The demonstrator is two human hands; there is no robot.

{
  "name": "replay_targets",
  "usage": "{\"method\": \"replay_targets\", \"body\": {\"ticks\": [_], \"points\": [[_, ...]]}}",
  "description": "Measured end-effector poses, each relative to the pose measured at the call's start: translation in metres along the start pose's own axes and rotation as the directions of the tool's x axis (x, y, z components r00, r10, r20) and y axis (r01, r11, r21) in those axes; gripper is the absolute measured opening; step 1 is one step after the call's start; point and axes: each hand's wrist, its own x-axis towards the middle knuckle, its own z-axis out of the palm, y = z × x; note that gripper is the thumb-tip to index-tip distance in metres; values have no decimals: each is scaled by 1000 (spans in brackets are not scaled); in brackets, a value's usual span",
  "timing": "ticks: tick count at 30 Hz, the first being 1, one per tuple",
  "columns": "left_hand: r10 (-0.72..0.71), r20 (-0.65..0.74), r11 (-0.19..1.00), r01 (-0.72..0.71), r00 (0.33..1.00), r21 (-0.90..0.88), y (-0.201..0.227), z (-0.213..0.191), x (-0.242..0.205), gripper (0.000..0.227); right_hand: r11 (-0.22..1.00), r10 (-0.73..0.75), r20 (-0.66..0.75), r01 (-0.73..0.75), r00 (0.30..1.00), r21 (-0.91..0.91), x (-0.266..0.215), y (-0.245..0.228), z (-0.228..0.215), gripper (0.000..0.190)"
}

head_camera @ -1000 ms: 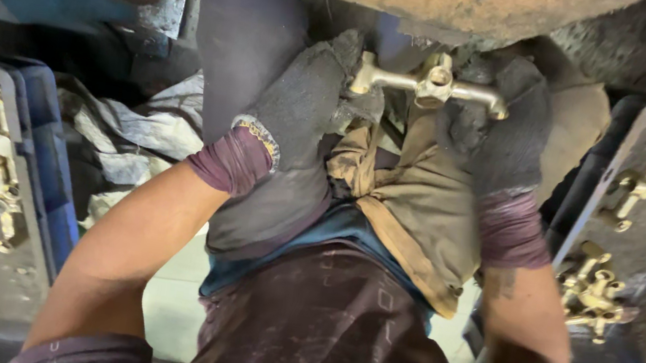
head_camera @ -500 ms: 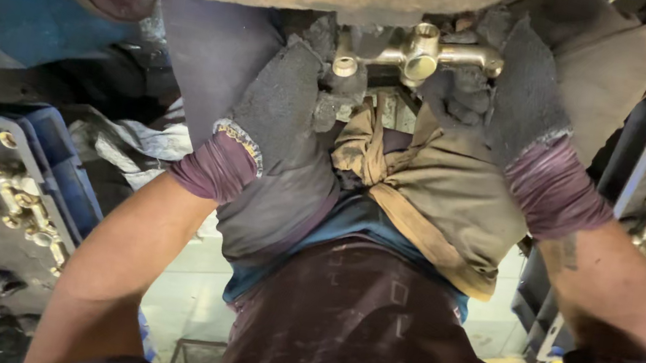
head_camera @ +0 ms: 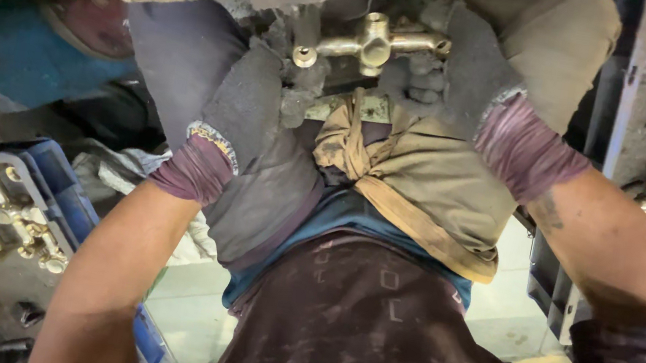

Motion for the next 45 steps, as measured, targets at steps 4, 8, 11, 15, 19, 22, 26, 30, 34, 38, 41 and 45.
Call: {"method": "replay_targets", "body": {"ticks": [4,8,11,15,19,22,26,30,34,38,41,45], "points": [[69,13,986,-70,998,153,12,-14,1,26,1000,21,-6,-21,1000,21,-11,3,3,37],[-213,-100,852,135,972,-507,68,-47,-13,27,987,20,72,-31,997,159,-59,8,14,40],[-365,-203,647,91,909,-757,110,-61,-35,26,904,-368,84,378,926,-202,-109,28,16,30],[-458,-457,651,-62,763,-757,131,-52,-54,26,-738,-572,819,410,40,-536,-162,61,2,23],[-419,-443,612,-114,793,-783,135,-47,-63,25,-479,-736,652,541,180,-691,-195,80,1,26],[-424,-432,596,-114,796,-795,145,-47,-84,25,-599,-702,696,405,149,-691,-213,90,6,21],[-450,-440,608,-94,777,-788,152,-42,-116,25,-433,-785,575,460,230,-775,-225,109,5,15],[-488,-473,616,-95,733,-782,147,-40,-129,25,-522,-769,614,381,176,-763,-220,118,0,24],[-391,-506,688,-122,769,-716,145,-53,-139,25,-577,-726,646,302,238,-759,-214,116,11,28],[-173,-541,811,-192,823,-553,144,-67,-149,26,268,-749,327,715,576,-645,-205,107,32,37],[-345,-510,718,-128,788,-684,122,-70,-138,26,108,-749,437,743,498,-661,-176,93,45,31],[-478,-381,550,-68,792,-832,86,-66,-116,27,-566,-623,740,507,251,-649,-104,72,47,32]]}}
